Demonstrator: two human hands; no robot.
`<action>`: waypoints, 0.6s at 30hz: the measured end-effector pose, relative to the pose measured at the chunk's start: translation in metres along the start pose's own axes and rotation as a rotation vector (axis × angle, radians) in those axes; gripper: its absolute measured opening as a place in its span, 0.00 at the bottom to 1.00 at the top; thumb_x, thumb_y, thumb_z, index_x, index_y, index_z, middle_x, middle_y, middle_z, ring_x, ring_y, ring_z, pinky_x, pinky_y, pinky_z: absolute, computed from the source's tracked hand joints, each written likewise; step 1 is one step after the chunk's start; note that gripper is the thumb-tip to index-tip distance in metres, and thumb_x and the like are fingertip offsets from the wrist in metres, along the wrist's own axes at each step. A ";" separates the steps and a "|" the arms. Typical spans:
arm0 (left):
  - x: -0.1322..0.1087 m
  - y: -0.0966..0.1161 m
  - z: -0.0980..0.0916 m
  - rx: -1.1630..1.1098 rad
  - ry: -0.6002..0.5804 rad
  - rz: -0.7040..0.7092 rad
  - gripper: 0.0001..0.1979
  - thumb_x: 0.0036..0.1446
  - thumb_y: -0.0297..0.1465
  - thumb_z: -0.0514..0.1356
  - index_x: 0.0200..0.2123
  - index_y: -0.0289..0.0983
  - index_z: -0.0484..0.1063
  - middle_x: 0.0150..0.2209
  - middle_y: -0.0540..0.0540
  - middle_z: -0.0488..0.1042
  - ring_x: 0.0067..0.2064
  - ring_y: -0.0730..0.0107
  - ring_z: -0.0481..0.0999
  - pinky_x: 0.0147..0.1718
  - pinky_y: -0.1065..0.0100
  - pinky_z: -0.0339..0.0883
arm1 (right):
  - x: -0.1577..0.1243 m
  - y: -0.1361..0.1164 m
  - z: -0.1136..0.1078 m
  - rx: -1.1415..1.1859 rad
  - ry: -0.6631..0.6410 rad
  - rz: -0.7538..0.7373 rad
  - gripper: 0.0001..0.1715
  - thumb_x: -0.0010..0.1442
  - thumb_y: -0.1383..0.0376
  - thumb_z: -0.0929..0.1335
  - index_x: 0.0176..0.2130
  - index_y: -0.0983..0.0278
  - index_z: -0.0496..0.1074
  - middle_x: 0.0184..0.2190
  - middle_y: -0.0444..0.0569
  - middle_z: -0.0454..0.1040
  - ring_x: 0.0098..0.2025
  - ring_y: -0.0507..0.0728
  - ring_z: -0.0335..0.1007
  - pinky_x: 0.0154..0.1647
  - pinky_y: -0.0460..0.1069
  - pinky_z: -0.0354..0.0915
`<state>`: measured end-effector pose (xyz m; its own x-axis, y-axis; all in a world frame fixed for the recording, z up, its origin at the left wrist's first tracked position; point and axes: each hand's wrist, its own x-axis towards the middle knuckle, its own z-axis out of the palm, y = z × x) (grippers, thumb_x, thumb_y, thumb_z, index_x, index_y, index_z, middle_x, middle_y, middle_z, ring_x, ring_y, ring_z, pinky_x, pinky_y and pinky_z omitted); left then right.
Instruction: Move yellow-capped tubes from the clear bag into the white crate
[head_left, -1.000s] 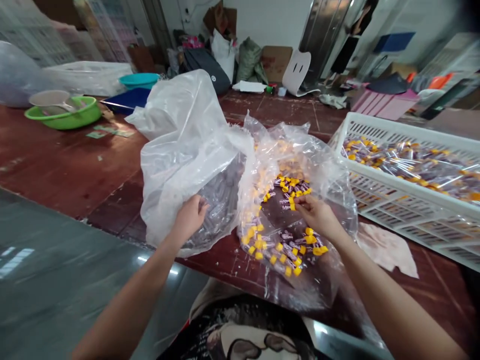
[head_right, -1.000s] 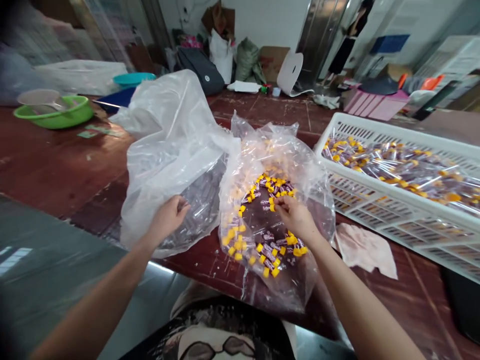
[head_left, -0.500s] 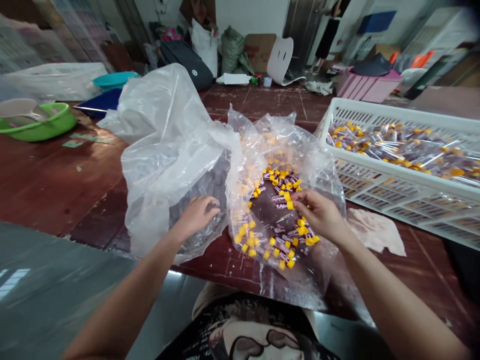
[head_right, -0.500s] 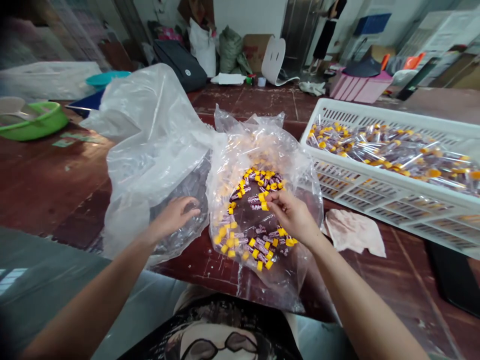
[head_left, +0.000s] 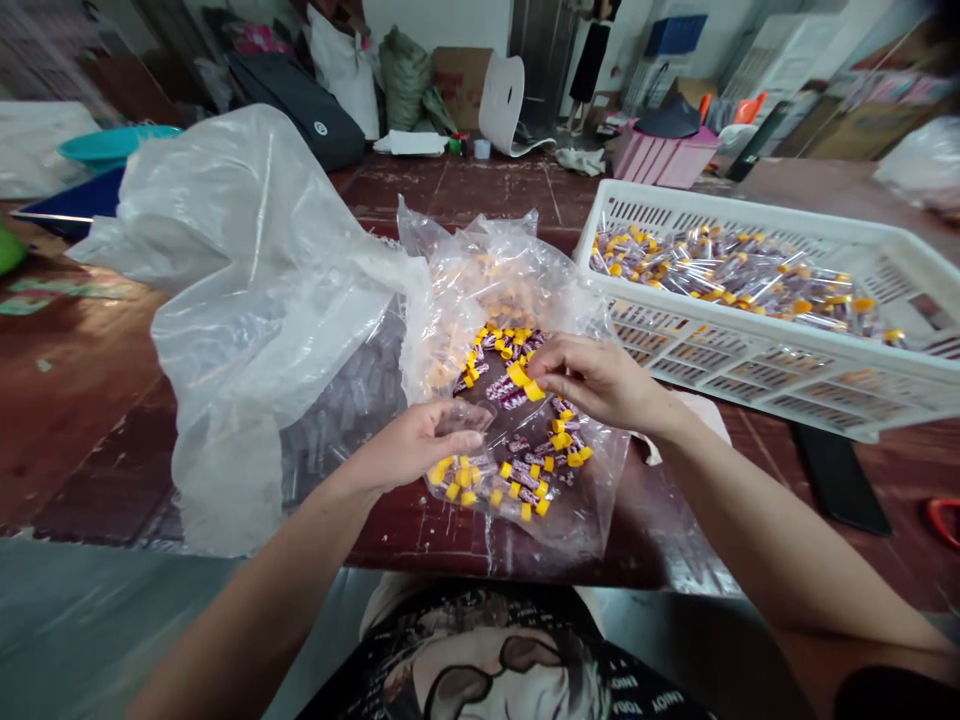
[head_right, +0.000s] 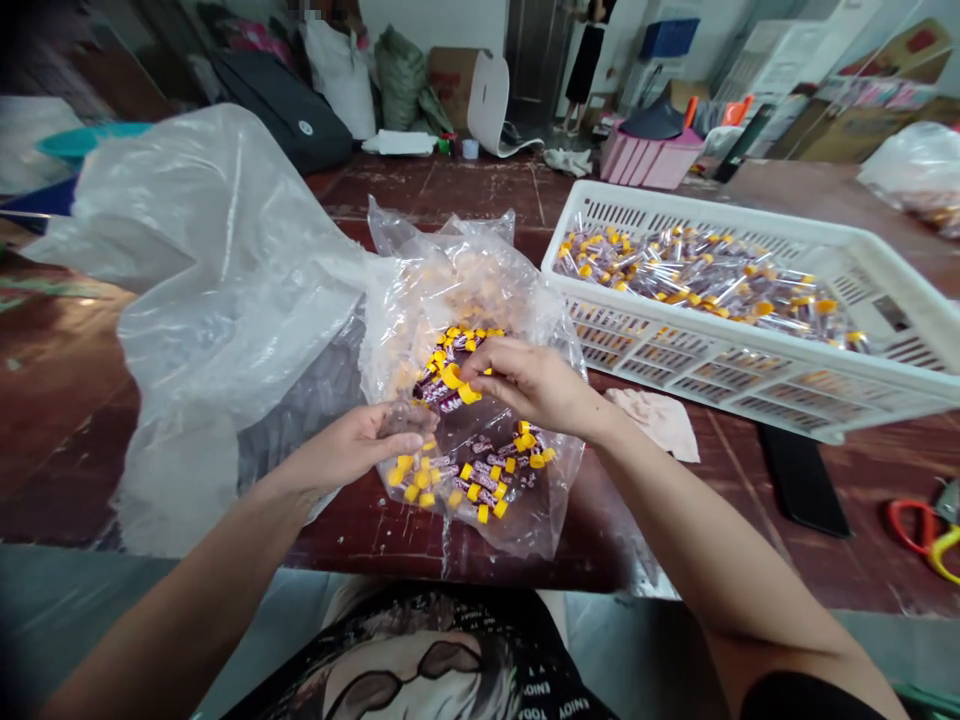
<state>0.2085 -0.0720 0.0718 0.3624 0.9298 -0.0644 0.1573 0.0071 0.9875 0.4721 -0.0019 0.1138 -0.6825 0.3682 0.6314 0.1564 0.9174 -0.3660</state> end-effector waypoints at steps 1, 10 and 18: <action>0.001 -0.001 0.003 -0.018 -0.016 0.007 0.14 0.54 0.37 0.69 0.44 0.40 0.79 0.47 0.42 0.82 0.50 0.58 0.80 0.55 0.55 0.71 | -0.002 0.002 0.002 0.002 -0.012 -0.005 0.05 0.71 0.66 0.66 0.43 0.60 0.73 0.39 0.47 0.78 0.42 0.53 0.75 0.44 0.49 0.71; 0.033 -0.014 0.028 -0.049 0.043 0.040 0.15 0.56 0.38 0.68 0.44 0.39 0.77 0.43 0.45 0.81 0.39 0.65 0.78 0.39 0.64 0.72 | -0.015 0.021 0.021 0.024 -0.046 0.199 0.10 0.68 0.64 0.68 0.49 0.62 0.75 0.41 0.48 0.80 0.37 0.52 0.77 0.39 0.48 0.72; 0.068 -0.013 0.044 -0.367 0.080 -0.100 0.17 0.49 0.38 0.73 0.38 0.35 0.76 0.37 0.47 0.76 0.36 0.71 0.76 0.36 0.68 0.72 | -0.046 0.018 0.030 -0.110 -0.029 0.321 0.31 0.65 0.65 0.65 0.66 0.63 0.66 0.63 0.57 0.71 0.63 0.62 0.69 0.64 0.61 0.67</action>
<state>0.2717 -0.0255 0.0478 0.2864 0.9437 -0.1654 -0.1568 0.2165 0.9636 0.4850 -0.0072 0.0575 -0.6058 0.6379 0.4755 0.4419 0.7667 -0.4657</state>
